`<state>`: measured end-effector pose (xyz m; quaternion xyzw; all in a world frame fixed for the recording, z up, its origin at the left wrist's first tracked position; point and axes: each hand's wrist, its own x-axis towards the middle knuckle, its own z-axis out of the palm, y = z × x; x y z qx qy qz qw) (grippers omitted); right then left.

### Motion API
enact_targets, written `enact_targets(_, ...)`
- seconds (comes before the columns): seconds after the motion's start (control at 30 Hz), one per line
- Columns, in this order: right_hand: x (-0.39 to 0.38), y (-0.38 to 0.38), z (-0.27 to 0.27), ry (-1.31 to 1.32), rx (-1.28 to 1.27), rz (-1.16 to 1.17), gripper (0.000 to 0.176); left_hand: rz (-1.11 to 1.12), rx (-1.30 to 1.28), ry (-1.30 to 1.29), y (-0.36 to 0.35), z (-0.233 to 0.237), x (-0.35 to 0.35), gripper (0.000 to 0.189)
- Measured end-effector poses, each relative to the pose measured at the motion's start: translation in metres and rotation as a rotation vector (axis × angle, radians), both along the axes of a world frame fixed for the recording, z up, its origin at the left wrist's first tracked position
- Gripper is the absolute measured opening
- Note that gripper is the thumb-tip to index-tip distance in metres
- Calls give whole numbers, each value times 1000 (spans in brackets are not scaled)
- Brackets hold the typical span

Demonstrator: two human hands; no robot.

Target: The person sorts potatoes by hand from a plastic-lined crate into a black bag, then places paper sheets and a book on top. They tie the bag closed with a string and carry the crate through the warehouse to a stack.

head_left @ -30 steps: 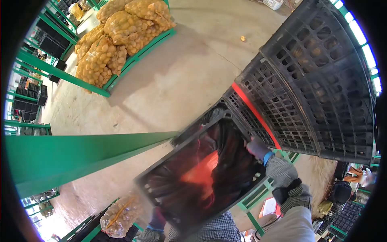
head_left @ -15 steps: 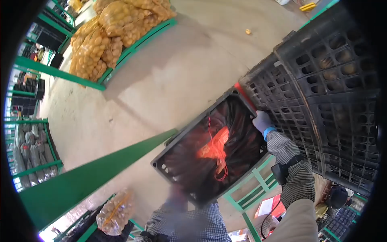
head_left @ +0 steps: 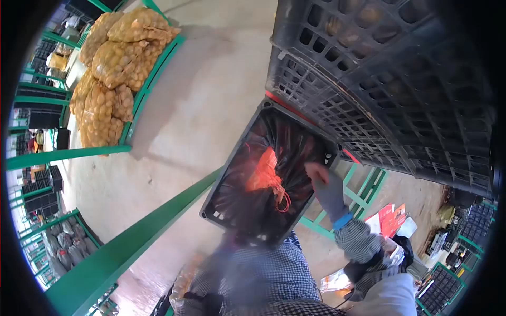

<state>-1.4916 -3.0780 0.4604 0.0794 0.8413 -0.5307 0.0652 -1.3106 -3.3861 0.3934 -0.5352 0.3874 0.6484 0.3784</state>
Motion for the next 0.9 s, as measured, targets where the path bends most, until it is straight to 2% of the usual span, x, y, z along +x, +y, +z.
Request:
enact_targets(0.03, 42, 20, -37, -48, 58, -159, 29, -134, -87, 62, -8, 11, -10, 12)
enact_targets(0.07, 82, 25, -75, -85, 127, -294, 34, -294, -236, 315, -14, 14, -33, 15)
enact_targets(0.1, 116, 25, -103, -124, 185, -430, 39, -497, -471, 558, -20, 17, -57, 19)
enact_targets(0.13, 144, 28, -131, -220, 135, -496, 44, -659, -744, 741, -26, 20, -79, 22)
enact_targets(0.2, 174, 12, -161, -344, -33, -696, 53, -761, -1065, 960, -17, 15, -144, 28)
enact_targets(0.27, 176, -2, -162, -373, -201, -727, 55, -758, -1225, 973, -10, -11, -184, 39)
enact_targets(0.3, 161, -10, -140, -422, -382, -701, 49, -778, -1116, 837, -8, -25, -192, 41)
enact_targets(0.37, 152, -16, -146, -480, -313, -682, 32, -794, -912, 598, -14, -47, -213, 44)
enact_targets(0.47, 126, -28, -152, -430, -323, -681, 13, -914, -863, 588, -18, -62, -232, 41)
enact_targets(0.5, 120, -27, -149, -426, -260, -607, 15, -879, -873, 599, -20, -68, -235, 39)
enact_targets(0.57, 121, -9, -163, -551, -317, -645, 20, -814, -860, 617, -18, -78, -232, 36)
enact_targets(0.67, 132, 34, -179, -360, 506, 209, 20, -826, -779, 548, -23, -84, -235, 39)
enact_targets(0.73, 158, 66, -239, -453, 195, 60, 22, -858, -724, 507, -26, -87, -240, 40)
enact_targets(0.8, 108, 33, -178, -404, 591, 410, 21, -898, -698, 511, -26, -93, -246, 42)
enact_targets(0.9, 128, 50, -206, -278, 499, 309, 14, -958, -728, 453, -23, -82, -257, 40)
